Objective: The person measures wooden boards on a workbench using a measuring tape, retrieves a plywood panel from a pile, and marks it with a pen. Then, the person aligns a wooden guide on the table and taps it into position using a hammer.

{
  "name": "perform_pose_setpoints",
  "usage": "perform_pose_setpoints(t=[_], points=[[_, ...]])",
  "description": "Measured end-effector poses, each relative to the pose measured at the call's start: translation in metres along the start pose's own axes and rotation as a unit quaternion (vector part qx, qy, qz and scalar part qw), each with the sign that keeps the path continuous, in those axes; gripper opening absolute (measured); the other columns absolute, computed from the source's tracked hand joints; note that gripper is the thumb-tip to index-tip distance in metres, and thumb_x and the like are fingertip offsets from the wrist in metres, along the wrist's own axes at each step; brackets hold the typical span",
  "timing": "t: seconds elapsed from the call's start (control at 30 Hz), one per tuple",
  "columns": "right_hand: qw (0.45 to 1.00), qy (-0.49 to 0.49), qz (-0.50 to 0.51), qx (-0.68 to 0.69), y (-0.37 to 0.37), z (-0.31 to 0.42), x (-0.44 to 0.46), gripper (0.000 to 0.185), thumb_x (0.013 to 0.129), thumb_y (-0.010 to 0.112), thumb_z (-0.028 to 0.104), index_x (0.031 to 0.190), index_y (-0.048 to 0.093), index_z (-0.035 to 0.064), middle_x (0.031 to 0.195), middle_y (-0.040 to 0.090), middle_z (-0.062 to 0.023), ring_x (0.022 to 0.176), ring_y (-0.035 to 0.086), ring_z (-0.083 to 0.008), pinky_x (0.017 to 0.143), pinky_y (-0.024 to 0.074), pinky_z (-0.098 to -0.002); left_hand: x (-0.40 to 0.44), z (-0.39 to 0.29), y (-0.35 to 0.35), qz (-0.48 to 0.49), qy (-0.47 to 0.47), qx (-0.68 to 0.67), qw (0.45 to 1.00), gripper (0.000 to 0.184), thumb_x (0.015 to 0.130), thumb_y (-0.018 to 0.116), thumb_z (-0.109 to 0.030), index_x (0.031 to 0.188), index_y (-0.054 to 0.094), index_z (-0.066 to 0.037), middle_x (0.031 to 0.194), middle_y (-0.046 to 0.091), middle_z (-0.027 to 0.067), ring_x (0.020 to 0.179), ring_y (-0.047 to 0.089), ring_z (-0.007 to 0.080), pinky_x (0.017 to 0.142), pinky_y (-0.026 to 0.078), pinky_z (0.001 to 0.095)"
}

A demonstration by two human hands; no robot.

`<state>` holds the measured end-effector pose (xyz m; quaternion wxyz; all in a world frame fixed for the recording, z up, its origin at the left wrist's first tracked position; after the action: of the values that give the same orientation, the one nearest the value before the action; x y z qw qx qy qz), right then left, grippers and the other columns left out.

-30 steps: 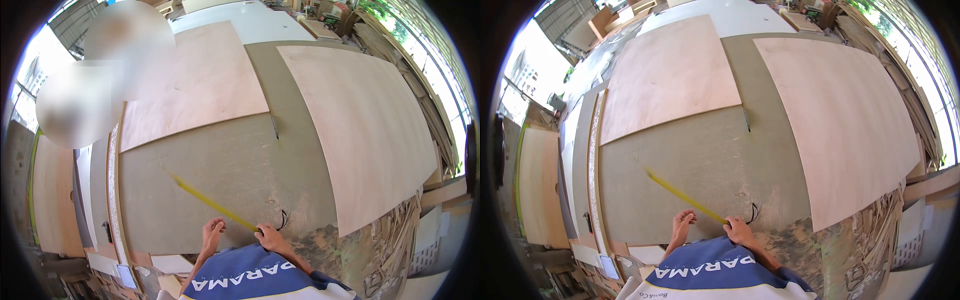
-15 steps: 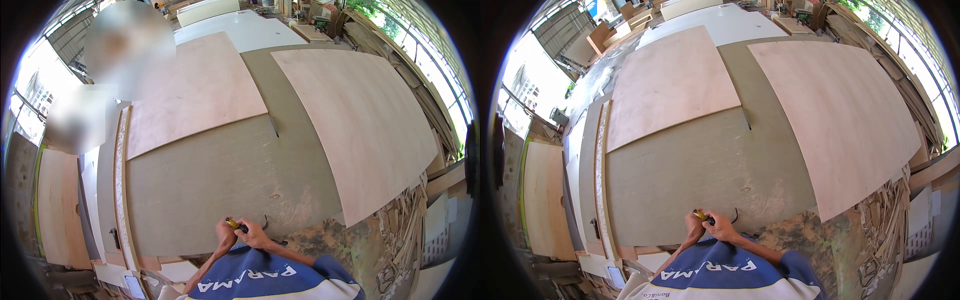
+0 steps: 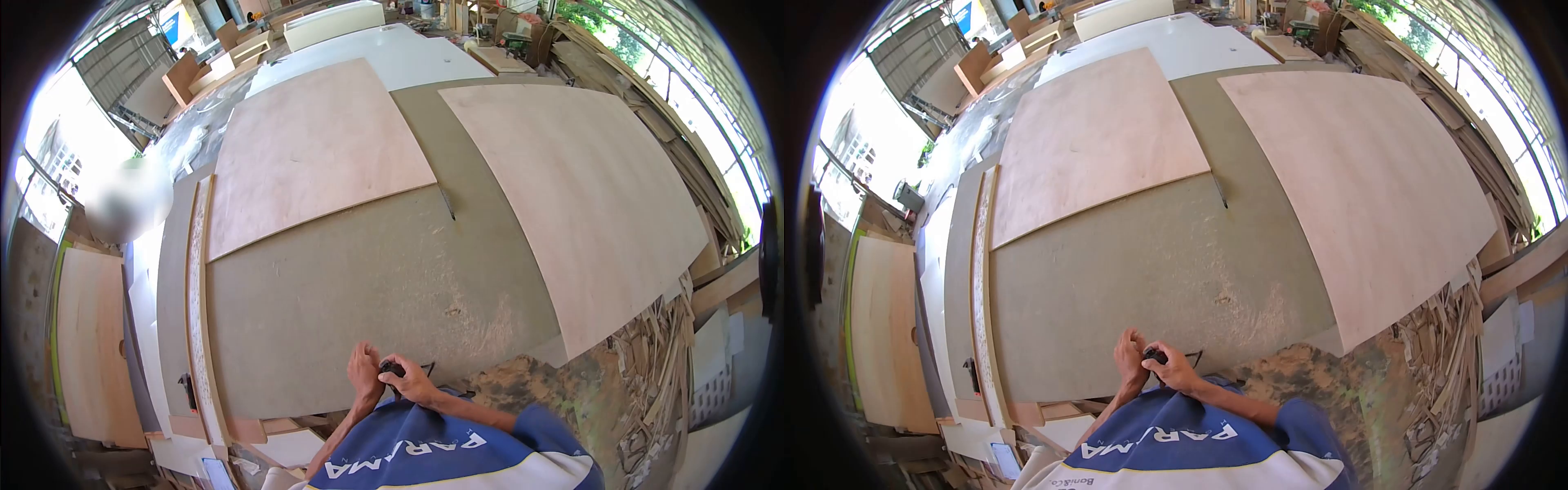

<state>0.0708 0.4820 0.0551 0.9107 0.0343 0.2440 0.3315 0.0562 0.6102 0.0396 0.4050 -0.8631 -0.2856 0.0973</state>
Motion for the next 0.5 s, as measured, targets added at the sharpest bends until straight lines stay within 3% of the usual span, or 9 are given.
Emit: perform_pose_setpoints(t=[0.07, 0.17, 0.27, 0.33, 0.5], points=[[0.999, 0.009, -0.025, 0.042, -0.004, -0.014, 0.004, 0.028, 0.083, 0.066, 0.021, 0.104, 0.056, 0.0042, 0.083, 0.057, -0.0049, 0.064, 0.054, -0.0089, 0.056, 0.0454, -0.0260, -0.003, -0.003, -0.001, 0.018, -0.004, -0.018, 1.000, 0.022, 0.085, 0.060, -0.016, 0.103, 0.058, -0.004, 0.091, 0.064, 0.0138, 0.084, 0.060, 0.0335, 0.069, 0.044, 0.0439], [0.997, -0.063, -0.041, -0.010, -0.007, -0.010, 0.000, 0.027, 0.084, 0.065, 0.018, 0.106, 0.055, 0.0061, 0.076, 0.053, 0.0008, 0.059, 0.047, -0.0048, 0.048, 0.0395, -0.0222, -0.007, -0.011, 0.000, 0.029, 0.024, -0.014, 0.999, 0.023, 0.085, 0.060, -0.017, 0.104, 0.057, -0.004, 0.090, 0.064, 0.0143, 0.083, 0.060, 0.0334, 0.068, 0.044, 0.0437], [0.996, -0.064, -0.037, -0.043, -0.009, -0.011, -0.005, 0.028, 0.083, 0.066, 0.018, 0.105, 0.055, 0.0047, 0.080, 0.056, -0.0024, 0.065, 0.051, -0.0087, 0.057, 0.0436, -0.0250, -0.008, -0.012, 0.008, 0.033, 0.064, 0.016, 0.997, 0.026, 0.085, 0.060, -0.018, 0.107, 0.056, -0.004, 0.089, 0.064, 0.0141, 0.082, 0.060, 0.0333, 0.068, 0.045, 0.0428], [0.972, -0.164, -0.069, -0.154, -0.008, 0.000, -0.009, 0.030, 0.082, 0.066, 0.019, 0.104, 0.055, 0.0027, 0.087, 0.058, -0.0067, 0.074, 0.054, -0.0139, 0.068, 0.0454, -0.0286, -0.005, -0.007, 0.014, 0.047, 0.067, 0.027, 0.996, 0.027, 0.085, 0.060, -0.019, 0.108, 0.056, -0.005, 0.089, 0.064, 0.0139, 0.082, 0.060, 0.0333, 0.068, 0.045, 0.0424], [0.969, -0.152, -0.071, -0.180, 0.000, -0.006, -0.005, 0.034, 0.082, 0.066, 0.024, 0.107, 0.056, 0.0024, 0.095, 0.058, -0.0117, 0.087, 0.056, -0.0215, 0.078, 0.0454, -0.0334, 0.001, 0.008, 0.017, 0.037, 0.036, -0.016, 0.999, 0.025, 0.086, 0.057, -0.020, 0.106, 0.055, -0.004, 0.092, 0.061, 0.0170, 0.083, 0.060, 0.0365, 0.066, 0.046, 0.0454]])
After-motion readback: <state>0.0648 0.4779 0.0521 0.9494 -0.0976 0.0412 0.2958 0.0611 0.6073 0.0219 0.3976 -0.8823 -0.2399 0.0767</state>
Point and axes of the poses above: each hand's wrist, its own x-axis towards the middle knuckle, its own y-axis out of the palm, z = x × y, the point moved 8 cm from there along x, towards the middle knuckle
